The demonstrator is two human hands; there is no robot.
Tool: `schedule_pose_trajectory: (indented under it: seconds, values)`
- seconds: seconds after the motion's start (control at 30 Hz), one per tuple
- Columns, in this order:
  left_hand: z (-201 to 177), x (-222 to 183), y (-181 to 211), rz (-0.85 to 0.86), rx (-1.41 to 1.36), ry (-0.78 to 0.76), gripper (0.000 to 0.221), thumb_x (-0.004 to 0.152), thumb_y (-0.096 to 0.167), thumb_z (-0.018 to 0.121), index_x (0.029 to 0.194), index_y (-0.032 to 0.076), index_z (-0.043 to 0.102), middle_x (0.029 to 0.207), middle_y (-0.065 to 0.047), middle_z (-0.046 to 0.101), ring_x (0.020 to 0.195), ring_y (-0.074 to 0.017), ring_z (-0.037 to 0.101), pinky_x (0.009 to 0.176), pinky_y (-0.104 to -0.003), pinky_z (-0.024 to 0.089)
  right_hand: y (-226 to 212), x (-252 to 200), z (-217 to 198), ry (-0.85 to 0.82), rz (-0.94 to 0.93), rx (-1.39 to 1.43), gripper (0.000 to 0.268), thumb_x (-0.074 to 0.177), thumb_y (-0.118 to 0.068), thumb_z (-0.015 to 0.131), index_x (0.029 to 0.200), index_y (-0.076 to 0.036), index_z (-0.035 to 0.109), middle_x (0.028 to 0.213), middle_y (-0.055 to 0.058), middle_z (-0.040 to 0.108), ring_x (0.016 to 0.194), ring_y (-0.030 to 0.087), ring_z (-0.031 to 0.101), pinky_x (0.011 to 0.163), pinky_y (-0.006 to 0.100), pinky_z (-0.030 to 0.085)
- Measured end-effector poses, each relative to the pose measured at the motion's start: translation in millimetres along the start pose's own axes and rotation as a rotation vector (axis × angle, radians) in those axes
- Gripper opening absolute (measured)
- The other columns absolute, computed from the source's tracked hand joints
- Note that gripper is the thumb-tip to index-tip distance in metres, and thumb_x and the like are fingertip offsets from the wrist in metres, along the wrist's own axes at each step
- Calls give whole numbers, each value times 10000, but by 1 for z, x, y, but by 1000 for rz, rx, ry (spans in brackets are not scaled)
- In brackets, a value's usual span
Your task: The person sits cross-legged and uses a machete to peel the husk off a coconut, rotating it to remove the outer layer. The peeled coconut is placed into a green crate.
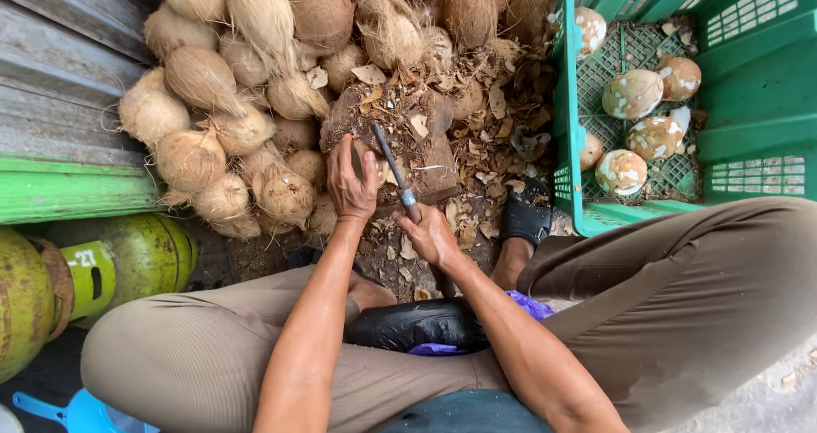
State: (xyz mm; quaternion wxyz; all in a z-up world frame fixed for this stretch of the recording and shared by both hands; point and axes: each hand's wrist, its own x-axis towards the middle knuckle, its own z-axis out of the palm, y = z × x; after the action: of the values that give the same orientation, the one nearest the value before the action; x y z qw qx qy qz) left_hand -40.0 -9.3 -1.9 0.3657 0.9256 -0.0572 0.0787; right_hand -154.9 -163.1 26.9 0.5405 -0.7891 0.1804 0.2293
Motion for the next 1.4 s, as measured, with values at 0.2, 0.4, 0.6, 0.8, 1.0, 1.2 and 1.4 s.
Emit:
schedule_pose_trajectory:
  seconds: [0.2,0.4,0.6,0.8,1.0,1.2,1.4]
  values:
    - [24,2,0,-124,-109,75,728,1070,586,271,1467,30,521,1469,-217,587,1350,-360,595,1133,-478,467,-12,-13,-2,35,-114,222,425,1014,-420,660,773,-94,535,596,-20,489,540,127,450,506,337,433]
    - [33,0,-3,36,-20,53,716,1083,572,227,1430,30,542,1405,-218,627,1229,-358,675,1029,-441,557,-18,-20,-34,-86,46,521,352,1005,-312,672,786,-104,490,543,-28,485,387,86,436,350,282,383]
    - [27,-5,0,17,42,53,658,1112,529,230,1381,45,587,1387,-192,654,1243,-339,693,1053,-413,578,-11,-15,-19,51,-135,142,285,979,-339,653,787,-128,647,583,-36,608,464,75,540,463,281,481]
    - [19,-8,4,23,22,87,695,1097,516,254,1425,-6,574,1439,-240,607,1297,-406,622,1101,-462,505,-6,-7,-18,-30,-4,112,438,996,-436,648,729,-106,538,565,-11,522,450,105,470,437,294,429]
    - [25,-10,5,-21,30,124,686,1122,490,211,1448,-8,552,1481,-232,585,1348,-395,607,1154,-463,485,-10,-10,-15,38,-102,578,400,991,-330,683,734,-92,490,562,-1,486,432,109,432,387,320,358]
    - [16,7,-5,-174,-150,104,693,1076,532,269,1451,30,565,1440,-205,631,1314,-365,624,1100,-437,512,-21,-2,-23,-103,106,217,80,965,-345,627,912,-288,647,540,-26,506,405,87,419,382,296,387]
    - [-7,19,-31,-234,-512,-4,770,1059,627,244,1472,61,561,1476,-189,604,1325,-322,630,1123,-457,517,-16,4,-35,-31,-30,338,328,989,-357,648,784,-134,523,602,-28,504,469,93,449,416,320,397]
